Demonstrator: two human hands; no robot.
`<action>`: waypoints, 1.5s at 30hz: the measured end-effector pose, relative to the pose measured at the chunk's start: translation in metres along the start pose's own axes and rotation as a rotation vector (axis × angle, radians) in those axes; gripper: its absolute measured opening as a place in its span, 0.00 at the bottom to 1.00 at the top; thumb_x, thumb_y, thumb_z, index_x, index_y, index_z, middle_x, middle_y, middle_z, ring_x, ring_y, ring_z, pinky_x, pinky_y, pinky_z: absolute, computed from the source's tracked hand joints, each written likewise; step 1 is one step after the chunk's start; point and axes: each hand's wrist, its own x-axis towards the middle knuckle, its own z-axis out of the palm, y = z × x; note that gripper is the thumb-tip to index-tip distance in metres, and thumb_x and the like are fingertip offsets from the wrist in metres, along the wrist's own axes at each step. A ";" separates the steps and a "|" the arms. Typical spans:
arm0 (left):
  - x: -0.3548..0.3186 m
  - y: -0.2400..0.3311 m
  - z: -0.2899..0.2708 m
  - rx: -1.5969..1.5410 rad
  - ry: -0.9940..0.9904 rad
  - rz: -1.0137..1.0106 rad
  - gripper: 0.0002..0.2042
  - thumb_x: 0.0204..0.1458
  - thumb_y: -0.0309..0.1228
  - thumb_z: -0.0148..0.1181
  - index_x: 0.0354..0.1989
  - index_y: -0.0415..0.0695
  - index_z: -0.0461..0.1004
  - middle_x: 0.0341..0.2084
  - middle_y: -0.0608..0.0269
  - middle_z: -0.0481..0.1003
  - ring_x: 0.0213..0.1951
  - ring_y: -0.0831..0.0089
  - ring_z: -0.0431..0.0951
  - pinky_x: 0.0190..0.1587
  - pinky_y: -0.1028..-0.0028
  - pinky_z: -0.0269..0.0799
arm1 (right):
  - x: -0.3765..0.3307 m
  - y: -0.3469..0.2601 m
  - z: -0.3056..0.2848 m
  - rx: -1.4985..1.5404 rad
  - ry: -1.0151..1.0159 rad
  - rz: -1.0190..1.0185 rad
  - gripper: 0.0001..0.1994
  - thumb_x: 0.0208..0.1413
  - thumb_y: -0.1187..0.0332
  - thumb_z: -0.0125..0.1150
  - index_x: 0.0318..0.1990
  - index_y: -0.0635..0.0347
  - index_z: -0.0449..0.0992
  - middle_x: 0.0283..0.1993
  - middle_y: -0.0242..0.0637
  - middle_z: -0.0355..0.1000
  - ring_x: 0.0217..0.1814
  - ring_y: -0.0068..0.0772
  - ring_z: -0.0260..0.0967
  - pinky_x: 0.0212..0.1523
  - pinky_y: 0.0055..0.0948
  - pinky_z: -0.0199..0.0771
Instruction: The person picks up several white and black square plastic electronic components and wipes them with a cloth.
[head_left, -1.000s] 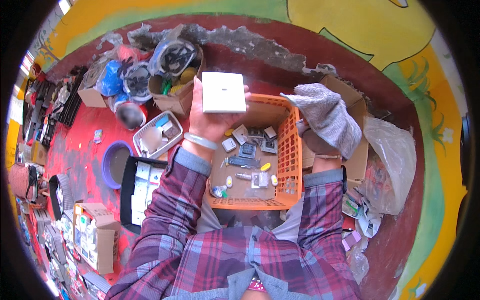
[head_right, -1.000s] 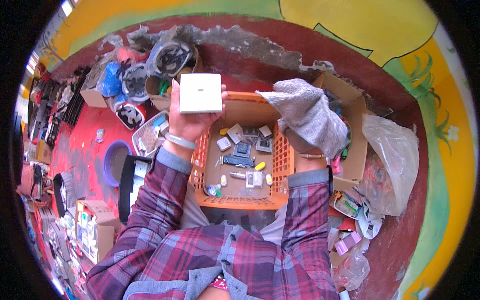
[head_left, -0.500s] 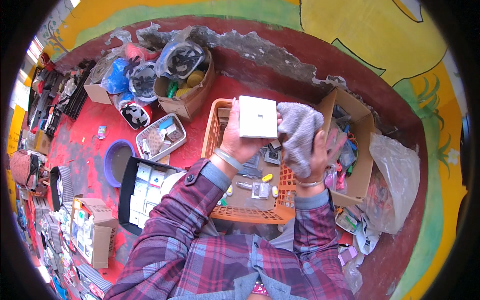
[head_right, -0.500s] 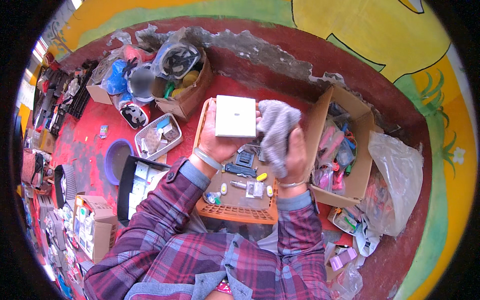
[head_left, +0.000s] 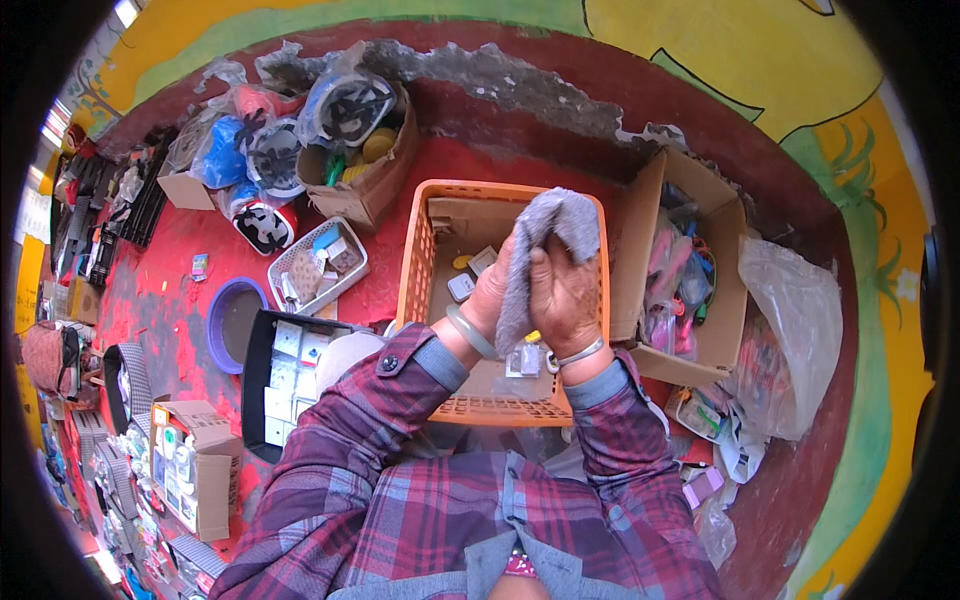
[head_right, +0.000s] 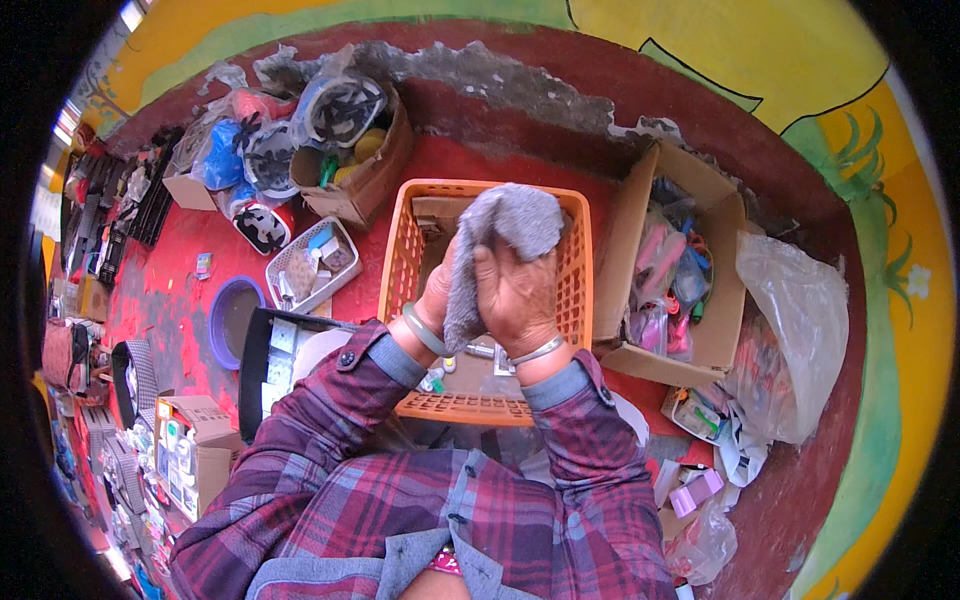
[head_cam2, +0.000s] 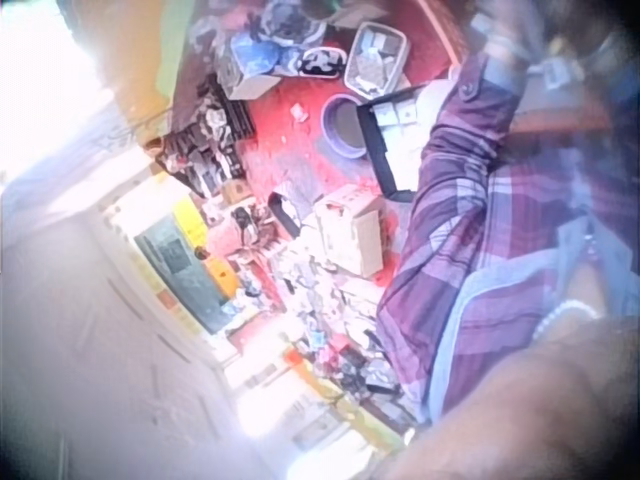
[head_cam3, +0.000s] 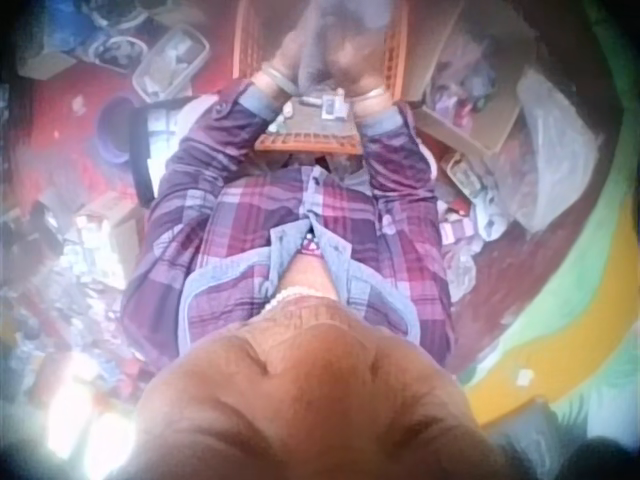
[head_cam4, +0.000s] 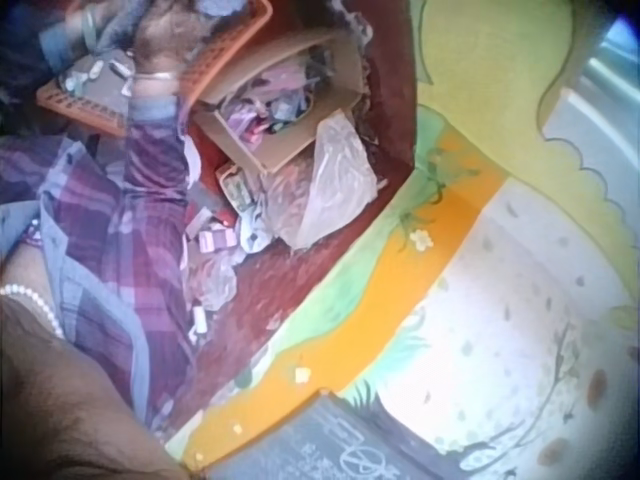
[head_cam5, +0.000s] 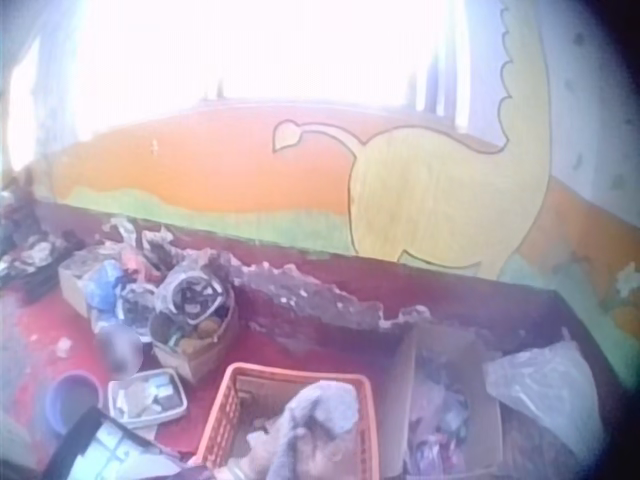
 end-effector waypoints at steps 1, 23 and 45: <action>-0.001 0.003 0.013 0.052 -0.012 -0.055 0.29 0.58 0.52 0.47 0.62 0.45 0.57 0.56 0.63 0.63 0.56 0.70 0.64 0.61 0.71 0.57 | 0.003 0.001 -0.002 0.088 0.078 -0.001 0.23 0.62 0.55 0.41 0.56 0.62 0.66 0.56 0.50 0.64 0.60 0.56 0.57 0.61 0.47 0.51; -0.003 0.057 0.027 -0.179 0.151 0.052 0.32 0.57 0.55 0.36 0.56 0.39 0.63 0.51 0.43 0.68 0.52 0.49 0.70 0.56 0.53 0.64 | 0.014 0.028 -0.041 0.593 0.043 0.133 0.09 0.47 0.79 0.55 0.37 0.69 0.74 0.38 0.35 0.69 0.41 0.27 0.68 0.45 0.22 0.67; -0.004 0.029 0.022 0.446 0.169 0.248 0.32 0.57 0.58 0.40 0.56 0.41 0.63 0.47 0.57 0.71 0.50 0.66 0.71 0.56 0.67 0.63 | 0.005 -0.013 -0.012 0.246 0.048 -0.121 0.08 0.45 0.77 0.57 0.34 0.67 0.75 0.31 0.41 0.70 0.31 0.38 0.70 0.32 0.30 0.71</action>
